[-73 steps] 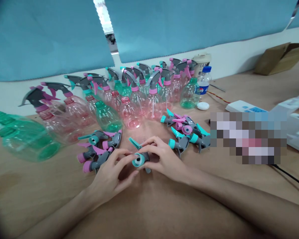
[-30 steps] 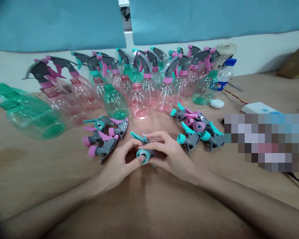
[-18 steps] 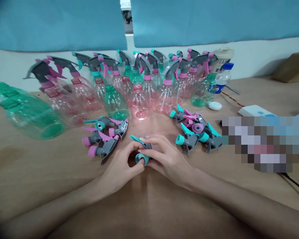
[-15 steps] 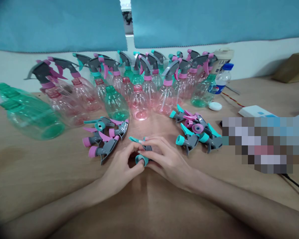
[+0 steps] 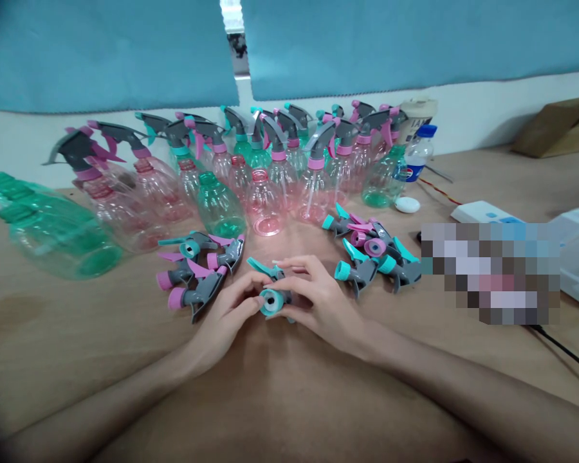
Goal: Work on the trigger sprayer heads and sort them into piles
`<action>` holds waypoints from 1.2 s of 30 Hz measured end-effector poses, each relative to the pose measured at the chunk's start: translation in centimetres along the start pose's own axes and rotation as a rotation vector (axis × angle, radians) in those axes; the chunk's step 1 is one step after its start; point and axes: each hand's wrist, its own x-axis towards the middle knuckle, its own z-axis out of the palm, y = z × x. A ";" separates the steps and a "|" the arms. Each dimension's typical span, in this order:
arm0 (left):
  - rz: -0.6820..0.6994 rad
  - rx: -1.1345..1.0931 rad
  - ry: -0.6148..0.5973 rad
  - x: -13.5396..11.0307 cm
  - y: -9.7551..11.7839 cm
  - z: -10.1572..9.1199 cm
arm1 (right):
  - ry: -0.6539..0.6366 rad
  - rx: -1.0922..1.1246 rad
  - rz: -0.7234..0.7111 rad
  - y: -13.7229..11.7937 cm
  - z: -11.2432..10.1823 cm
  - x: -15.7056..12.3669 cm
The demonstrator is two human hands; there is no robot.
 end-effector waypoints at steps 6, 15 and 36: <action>-0.030 0.070 0.001 0.0 0.4 0.3 | -0.037 -0.055 -0.088 0.2 0.1 -0.4; 0.018 0.163 0.051 -0.1 0.1 0.4 | -0.019 -0.127 -0.161 0.2 0.1 -0.3; 0.082 0.132 0.215 -1.6 0.0 -0.2 | 0.019 -0.186 0.014 0.0 -2.8 0.9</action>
